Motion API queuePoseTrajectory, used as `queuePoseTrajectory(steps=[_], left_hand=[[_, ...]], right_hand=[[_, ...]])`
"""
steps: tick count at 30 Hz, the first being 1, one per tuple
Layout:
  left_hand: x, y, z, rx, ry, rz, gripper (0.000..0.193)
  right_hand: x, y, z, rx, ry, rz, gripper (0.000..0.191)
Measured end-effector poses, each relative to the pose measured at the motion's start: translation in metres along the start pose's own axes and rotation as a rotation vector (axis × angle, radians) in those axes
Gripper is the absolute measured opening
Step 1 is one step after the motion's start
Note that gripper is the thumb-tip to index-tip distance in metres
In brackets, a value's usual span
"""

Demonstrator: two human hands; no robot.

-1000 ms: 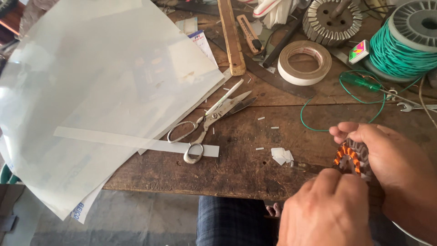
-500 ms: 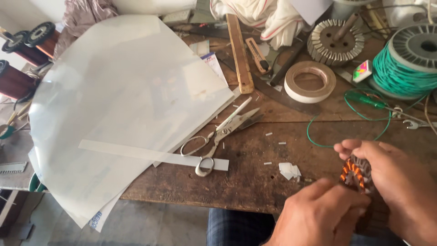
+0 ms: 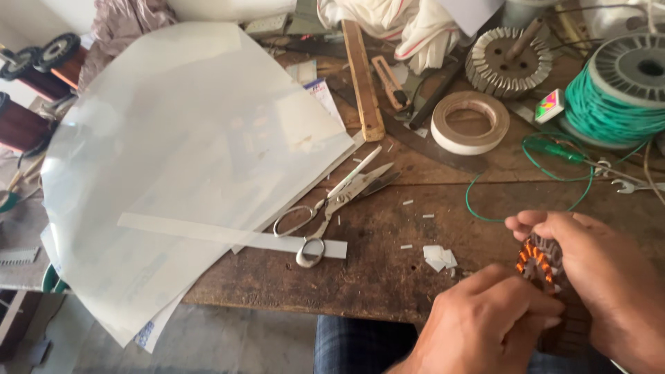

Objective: The person winds copper wire by hand around the slots of a motor armature. They rotate the armature and continue wrapping the wire into the grooves, occasionally adjusting the position of the component.

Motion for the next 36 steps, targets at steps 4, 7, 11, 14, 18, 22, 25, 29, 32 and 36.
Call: queuePoseTrajectory(steps=[4, 7, 11, 14, 18, 22, 25, 29, 32, 36], left_hand=[[-0.003, -0.002, 0.001, -0.003, 0.028, -0.004, 0.015], [-0.003, 0.0, 0.0, 0.001, 0.028, 0.011, 0.015], [-0.004, 0.005, 0.002, 0.015, -0.005, 0.015, 0.014], [-0.005, 0.006, 0.002, 0.048, -0.01, 0.002, 0.013], [-0.004, 0.005, -0.002, 0.045, -0.016, -0.007, 0.01], [-0.003, 0.003, -0.001, 0.036, -0.004, -0.057, 0.013], [0.002, -0.001, -0.001, 0.034, -0.049, -0.015, 0.01], [-0.004, 0.002, 0.001, 0.001, -0.056, -0.038, 0.011], [-0.009, 0.004, 0.003, -0.007, -0.074, -0.044, 0.011], [-0.009, 0.0, 0.0, 0.021, -0.082, -0.055, 0.013]], right_hand=[[0.001, 0.0, 0.001, -0.008, -0.05, 0.003, 0.024], [-0.003, 0.0, -0.001, -0.023, -0.046, -0.053, 0.023], [-0.005, 0.0, 0.001, -0.051, -0.072, -0.099, 0.022], [-0.003, 0.0, 0.0, -0.045, -0.07, -0.09, 0.022], [0.0, 0.001, -0.003, -0.002, -0.02, -0.044, 0.023], [-0.004, 0.007, 0.001, -0.009, -0.001, -0.057, 0.022], [-0.003, 0.006, 0.001, -0.004, 0.003, -0.036, 0.022], [0.004, -0.006, -0.003, -0.012, -0.021, -0.033, 0.021], [0.011, -0.012, -0.002, -0.034, -0.039, -0.035, 0.021], [0.008, -0.007, 0.011, -0.106, -0.058, 0.02, 0.026]])
Point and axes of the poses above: each hand's wrist, its own y-axis away from the middle knuckle, its own z-axis out of the palm, x = y × z, the point moved 10 cm from there along -y, towards the middle knuckle, and after that the axes turned 15 degrees about x, right-handed, at the moved point
